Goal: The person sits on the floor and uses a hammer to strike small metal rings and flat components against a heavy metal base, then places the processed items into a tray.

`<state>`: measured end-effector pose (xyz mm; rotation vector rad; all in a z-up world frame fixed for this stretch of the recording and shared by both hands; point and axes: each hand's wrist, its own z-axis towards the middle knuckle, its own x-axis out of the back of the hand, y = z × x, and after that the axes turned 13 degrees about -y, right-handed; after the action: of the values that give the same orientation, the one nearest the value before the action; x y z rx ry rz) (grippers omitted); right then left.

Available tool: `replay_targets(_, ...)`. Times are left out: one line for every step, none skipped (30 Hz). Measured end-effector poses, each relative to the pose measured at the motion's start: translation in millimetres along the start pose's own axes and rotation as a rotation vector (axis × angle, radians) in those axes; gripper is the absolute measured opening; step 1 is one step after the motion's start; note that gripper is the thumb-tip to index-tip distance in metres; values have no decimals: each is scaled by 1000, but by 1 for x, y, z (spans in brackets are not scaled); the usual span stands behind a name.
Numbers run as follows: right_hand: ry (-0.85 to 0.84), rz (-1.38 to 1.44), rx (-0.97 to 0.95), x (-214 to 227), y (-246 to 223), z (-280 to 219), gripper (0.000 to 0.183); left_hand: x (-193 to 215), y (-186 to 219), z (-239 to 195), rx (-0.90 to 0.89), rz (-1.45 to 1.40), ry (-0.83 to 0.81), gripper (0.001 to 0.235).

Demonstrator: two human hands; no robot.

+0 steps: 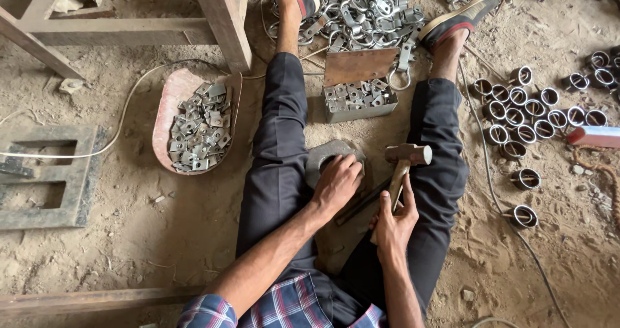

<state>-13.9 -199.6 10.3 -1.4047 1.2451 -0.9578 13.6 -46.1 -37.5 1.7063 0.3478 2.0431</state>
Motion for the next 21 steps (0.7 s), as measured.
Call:
replay_targets(-2,-6,11,0,0,0,67,-3,-2,0,-4,-10,8,14)
replay_targets(-5,-14,24,0,0,-1,68,-8,-5,0,-7,-20,18,13)
replay_targets(-7,-22,36,-1,0,-1,68,-13,-9,1,-10,-31,29,12)
replay_targets(-11,-43,48,0,1,-1,68,-18,-14,5,9,-99,54,12)
replay_targets(-14,-64,59,-1,1,-1,68,-22,-20,11,29,-168,79,11)
replay_targets(-14,-87,68,1,1,-2,68,-27,-24,15,49,-241,101,11)
replay_targets(-16,-80,66,1,2,-3,68,-31,-28,18,73,-273,133,11)
replay_targets(-18,-77,62,1,2,-3,68,-33,-32,20,99,-309,164,11)
replay_targets(-20,-73,58,-1,3,-3,68,-33,-38,23,125,-345,194,12)
replay_targets(-20,-62,57,-1,4,-4,68,-34,-42,25,78,-352,262,10)
replay_targets(-21,-50,55,-3,6,-3,68,-34,-47,28,31,-358,331,8)
replay_targets(-21,-42,60,-3,6,-1,68,-35,-48,32,-18,-365,405,7)
replay_targets(-30,-55,64,-1,7,-2,67,-35,-48,34,-41,-361,434,8)
replay_targets(-42,-64,68,-2,8,-2,67,-32,-48,33,-62,-352,463,10)
replay_targets(-54,-72,71,0,9,-2,66,-30,-45,33,-83,-343,492,12)
replay_targets(-58,-94,73,0,9,-2,67,-26,-42,32,-23,-332,420,10)
replay_targets(-63,-116,75,0,9,-2,67,-23,-38,31,36,-320,347,8)
replay_targets(-72,-133,78,-1,9,-1,67,-17,-37,30,96,-303,275,6)
replay_targets(-74,-137,71,-2,9,-2,68,-13,-34,29,110,-284,244,5)
replay_targets(-78,-140,65,-2,9,-3,68,-11,-31,29,126,-264,216,6)
replay_targets(-82,-143,59,-2,9,-3,68,-10,-28,29,141,-243,187,8)
